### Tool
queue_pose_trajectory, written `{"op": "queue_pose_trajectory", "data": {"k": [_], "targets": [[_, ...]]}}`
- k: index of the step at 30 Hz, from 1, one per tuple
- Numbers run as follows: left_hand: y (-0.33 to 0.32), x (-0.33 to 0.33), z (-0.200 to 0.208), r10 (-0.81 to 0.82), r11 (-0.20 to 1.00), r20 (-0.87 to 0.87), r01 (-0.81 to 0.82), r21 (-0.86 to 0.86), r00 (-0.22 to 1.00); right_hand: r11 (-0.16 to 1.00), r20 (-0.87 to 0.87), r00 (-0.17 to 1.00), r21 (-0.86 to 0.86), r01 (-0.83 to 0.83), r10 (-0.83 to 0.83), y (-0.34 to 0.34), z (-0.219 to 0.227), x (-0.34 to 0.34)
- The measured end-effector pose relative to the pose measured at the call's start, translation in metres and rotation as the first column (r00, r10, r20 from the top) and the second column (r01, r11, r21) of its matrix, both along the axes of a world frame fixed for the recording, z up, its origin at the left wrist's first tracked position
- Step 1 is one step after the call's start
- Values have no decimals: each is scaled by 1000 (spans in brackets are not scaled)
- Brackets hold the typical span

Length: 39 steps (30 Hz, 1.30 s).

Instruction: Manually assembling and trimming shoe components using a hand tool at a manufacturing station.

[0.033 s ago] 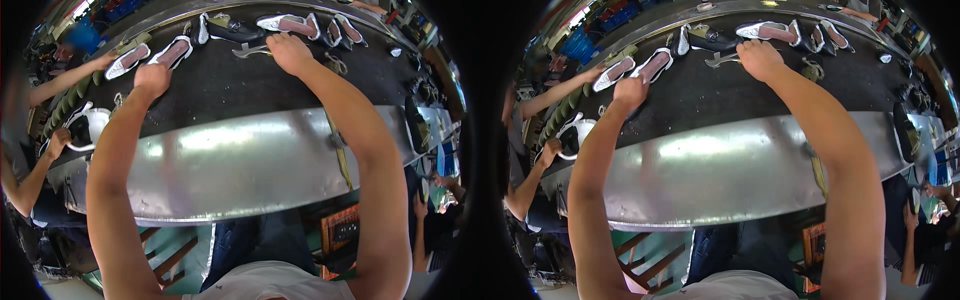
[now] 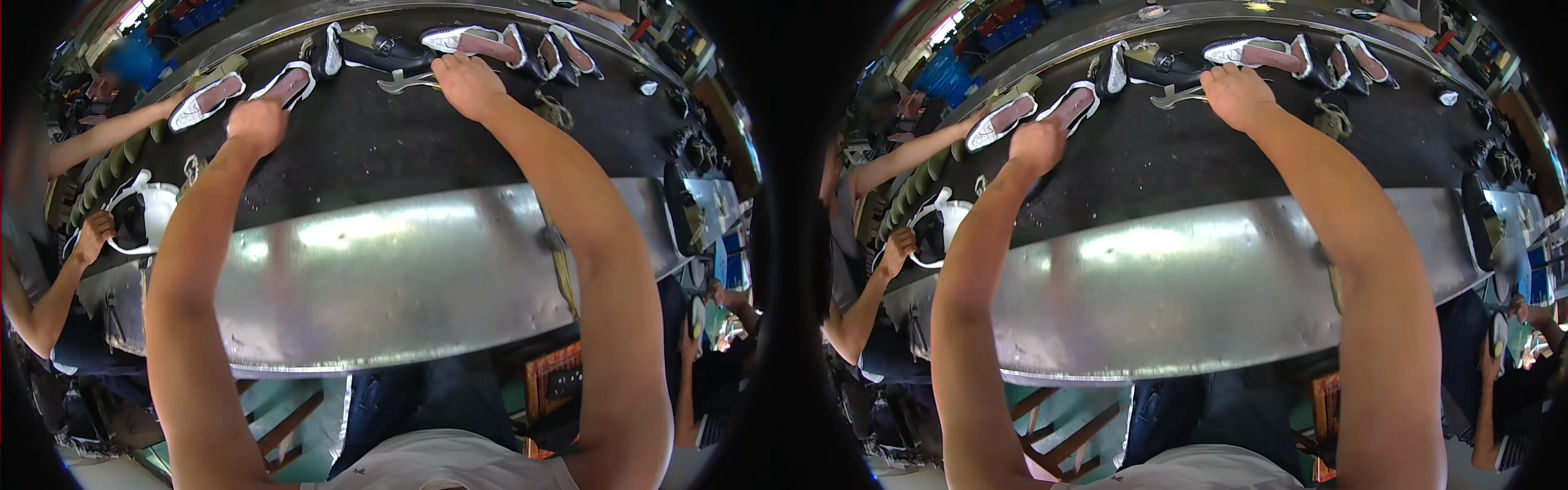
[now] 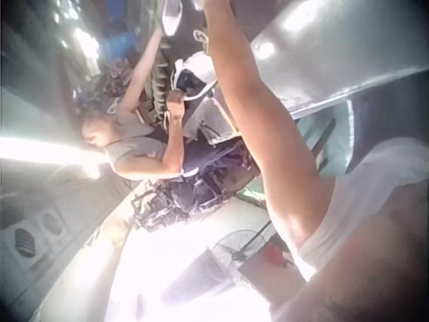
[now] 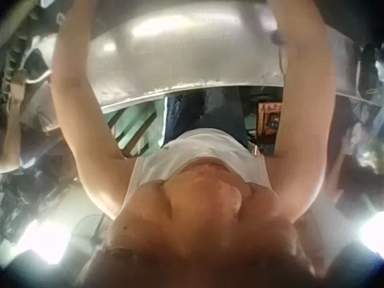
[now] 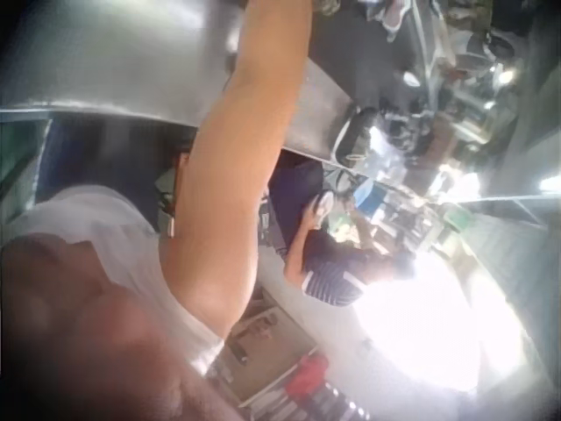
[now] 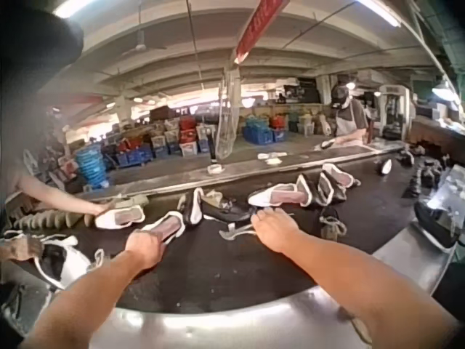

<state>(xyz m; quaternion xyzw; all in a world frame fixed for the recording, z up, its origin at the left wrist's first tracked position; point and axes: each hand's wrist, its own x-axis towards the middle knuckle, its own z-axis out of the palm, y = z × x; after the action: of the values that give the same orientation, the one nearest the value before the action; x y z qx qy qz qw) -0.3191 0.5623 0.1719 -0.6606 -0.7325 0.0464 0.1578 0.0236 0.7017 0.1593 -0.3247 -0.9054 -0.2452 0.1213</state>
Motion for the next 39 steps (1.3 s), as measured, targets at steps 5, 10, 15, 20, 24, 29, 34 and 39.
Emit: {"op": "queue_pose_trajectory", "data": {"k": [5,10,15,20,24,29,34,39], "targets": [[110,-6,-55,11,958,456,-140,249,890,998,-11,1000,51,-23,24,73,-44,-68],[178,24,-65,273,913,527,-390,122,805,983,-25,996,165,-82,87,130,-71,-65],[188,-5,-76,338,866,636,-493,78,694,991,51,997,-111,69,-64,109,-51,-83],[141,-3,-54,294,902,737,-432,-3,608,869,-300,925,-490,61,-234,50,-17,-65],[31,-11,-19,44,974,739,-195,119,672,399,-482,661,-871,-287,-575,-13,0,-33],[-168,33,43,128,978,690,-205,30,713,163,-523,325,-685,-710,-788,-148,25,46],[-350,77,13,-35,917,643,-231,324,765,203,-529,379,-746,-635,-759,-332,42,113],[-429,211,-13,-649,759,626,-321,566,-432,-49,-621,491,-590,-806,-610,-484,-14,180]]}}
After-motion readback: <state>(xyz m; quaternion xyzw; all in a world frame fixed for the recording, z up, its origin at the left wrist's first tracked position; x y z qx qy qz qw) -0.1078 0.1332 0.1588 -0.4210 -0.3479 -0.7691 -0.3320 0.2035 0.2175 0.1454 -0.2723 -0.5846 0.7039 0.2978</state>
